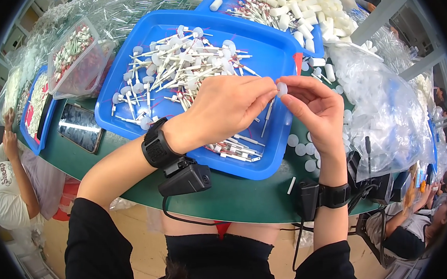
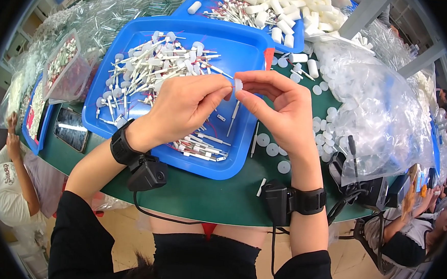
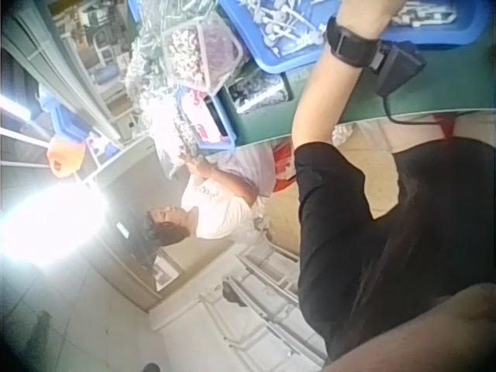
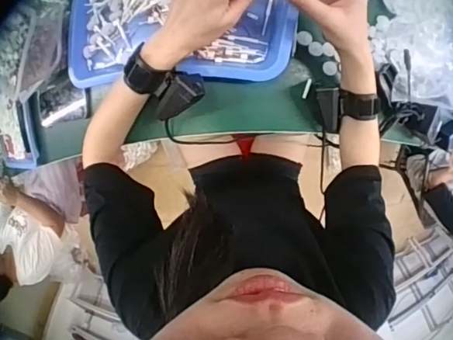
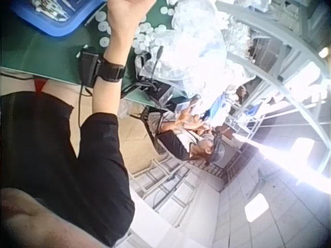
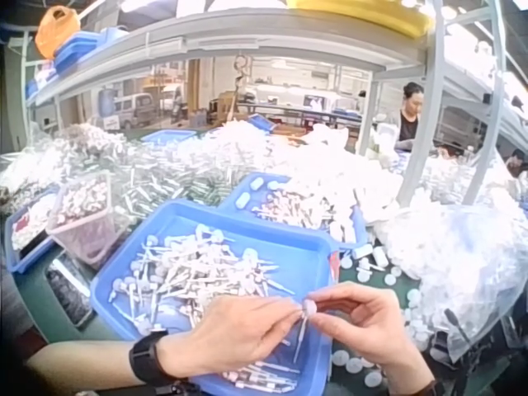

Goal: Assembling small white plastic components by joining parts together at a workbench.

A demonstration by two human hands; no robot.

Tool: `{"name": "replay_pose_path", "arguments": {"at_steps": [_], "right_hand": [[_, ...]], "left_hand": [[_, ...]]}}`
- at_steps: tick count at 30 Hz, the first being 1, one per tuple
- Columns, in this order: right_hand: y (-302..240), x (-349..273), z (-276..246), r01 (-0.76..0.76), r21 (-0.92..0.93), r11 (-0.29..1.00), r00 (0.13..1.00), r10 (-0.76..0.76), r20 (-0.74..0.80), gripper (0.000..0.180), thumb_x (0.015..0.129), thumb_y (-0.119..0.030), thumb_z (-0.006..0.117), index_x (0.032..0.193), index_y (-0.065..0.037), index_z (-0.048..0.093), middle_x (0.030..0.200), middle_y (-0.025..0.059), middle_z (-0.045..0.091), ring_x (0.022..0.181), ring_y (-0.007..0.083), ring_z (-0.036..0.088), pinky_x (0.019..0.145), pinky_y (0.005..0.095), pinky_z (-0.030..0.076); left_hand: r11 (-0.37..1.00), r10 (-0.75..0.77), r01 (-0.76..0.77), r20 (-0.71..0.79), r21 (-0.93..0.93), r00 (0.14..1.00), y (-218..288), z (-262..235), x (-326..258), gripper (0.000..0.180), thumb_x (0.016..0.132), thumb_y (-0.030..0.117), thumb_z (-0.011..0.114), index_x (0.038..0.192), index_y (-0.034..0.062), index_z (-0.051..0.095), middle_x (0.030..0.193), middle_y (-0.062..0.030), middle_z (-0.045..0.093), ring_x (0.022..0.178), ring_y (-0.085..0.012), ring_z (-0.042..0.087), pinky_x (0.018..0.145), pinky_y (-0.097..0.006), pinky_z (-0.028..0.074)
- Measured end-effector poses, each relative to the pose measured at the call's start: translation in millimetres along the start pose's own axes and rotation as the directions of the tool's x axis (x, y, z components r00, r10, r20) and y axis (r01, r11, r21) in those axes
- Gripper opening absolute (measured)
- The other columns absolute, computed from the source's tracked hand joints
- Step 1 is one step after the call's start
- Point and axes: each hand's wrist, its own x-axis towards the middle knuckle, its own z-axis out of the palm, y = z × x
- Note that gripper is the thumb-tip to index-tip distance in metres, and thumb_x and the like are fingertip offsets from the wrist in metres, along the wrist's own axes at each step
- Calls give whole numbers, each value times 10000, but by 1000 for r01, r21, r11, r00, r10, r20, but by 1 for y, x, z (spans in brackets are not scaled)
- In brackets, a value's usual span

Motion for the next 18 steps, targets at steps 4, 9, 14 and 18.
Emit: {"name": "replay_pose_path", "arguments": {"at_steps": [4,9,14,18], "right_hand": [[1,0,0,21,1,1000,1000,-21,-3,282,782,-3,705,1050,61,641,1013,105,665,918,148,622,873,292,491],[-1,0,-3,12,-3,1000,1000,-12,10,287,778,6,704,1052,61,641,1015,104,664,917,150,622,874,293,491],[-1,0,-2,-18,20,1000,1000,18,7,285,778,17,695,1055,59,641,1021,105,661,922,152,619,876,293,489],[0,-1,0,10,15,1000,1000,-10,24,280,778,21,693,1052,56,642,1021,101,658,926,150,611,886,294,481]], "left_hand": [[1000,-8,8,33,-3,999,0,-1,0,95,894,112,548,925,64,624,779,-66,649,622,-254,615,527,-327,469],[999,9,-9,6,-30,1000,1,-1,0,96,894,113,548,931,73,627,777,-65,648,614,-253,612,522,-321,465],[999,11,-11,0,-36,1000,1,0,0,90,896,111,543,919,77,623,759,-69,639,601,-252,605,513,-321,459],[1000,3,-2,6,-22,1000,2,0,1,82,899,114,538,883,73,608,731,-71,623,583,-256,596,500,-328,449]]}}
